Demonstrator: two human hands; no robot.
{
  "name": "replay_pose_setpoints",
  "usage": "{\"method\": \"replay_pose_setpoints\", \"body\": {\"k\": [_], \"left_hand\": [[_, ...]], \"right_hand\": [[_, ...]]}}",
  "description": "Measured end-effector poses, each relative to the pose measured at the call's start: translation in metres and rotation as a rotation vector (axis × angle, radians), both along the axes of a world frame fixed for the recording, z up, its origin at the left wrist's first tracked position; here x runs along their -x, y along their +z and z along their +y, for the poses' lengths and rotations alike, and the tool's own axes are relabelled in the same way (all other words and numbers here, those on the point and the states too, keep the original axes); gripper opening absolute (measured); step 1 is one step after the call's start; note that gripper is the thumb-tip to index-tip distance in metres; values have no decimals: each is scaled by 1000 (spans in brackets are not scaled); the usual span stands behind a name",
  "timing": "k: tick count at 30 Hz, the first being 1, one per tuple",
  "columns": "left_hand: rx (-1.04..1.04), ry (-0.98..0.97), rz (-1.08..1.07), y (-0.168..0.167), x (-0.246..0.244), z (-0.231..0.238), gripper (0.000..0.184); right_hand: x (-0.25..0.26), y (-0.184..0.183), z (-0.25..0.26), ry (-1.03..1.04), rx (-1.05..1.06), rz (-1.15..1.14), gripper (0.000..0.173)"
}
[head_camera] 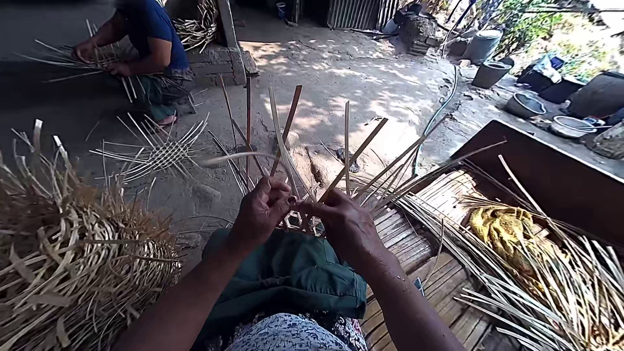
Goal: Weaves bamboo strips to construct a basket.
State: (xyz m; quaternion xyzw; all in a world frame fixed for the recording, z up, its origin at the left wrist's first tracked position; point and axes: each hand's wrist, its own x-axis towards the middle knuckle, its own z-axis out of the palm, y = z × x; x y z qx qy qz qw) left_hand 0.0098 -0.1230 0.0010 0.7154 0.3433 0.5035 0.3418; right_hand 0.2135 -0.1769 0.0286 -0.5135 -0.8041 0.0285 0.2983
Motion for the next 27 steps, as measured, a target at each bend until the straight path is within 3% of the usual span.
{"method": "replay_pose_setpoints", "body": {"k": [2,4,7,9,11,14,19,21,25,27], "left_hand": [[-168,125,196,1,-1,0,31],[-500,191,271,-2,-2,2,28],[-755,20,418,4,-7,2,21],[-755,-26,589,7,-8,2,26],[-765,14,675,14,-6,7,25],[-723,80,615,18,-1,13,22],[-644,130,454,19,2,6,17],[-581,125,430,19,3,1,14],[-468,26,429,7,0,-8,12],[-442,5,417,2,1,-7,14]], "right_hand": [[-3,0,0,22,29,1,49],[-6,-2,3,39,21,36,44],[-9,-3,8,20,13,162,20],[-11,-6,8,15,40,305,17],[-14,-4,8,89,60,539,29],[-14,-2,2,134,36,729,39],[-19,-2,3,139,68,891,35],[-19,-1,3,112,75,717,31],[-1,18,-5,-115,100,15,32],[9,22,-7,-188,104,-95,42]]}}
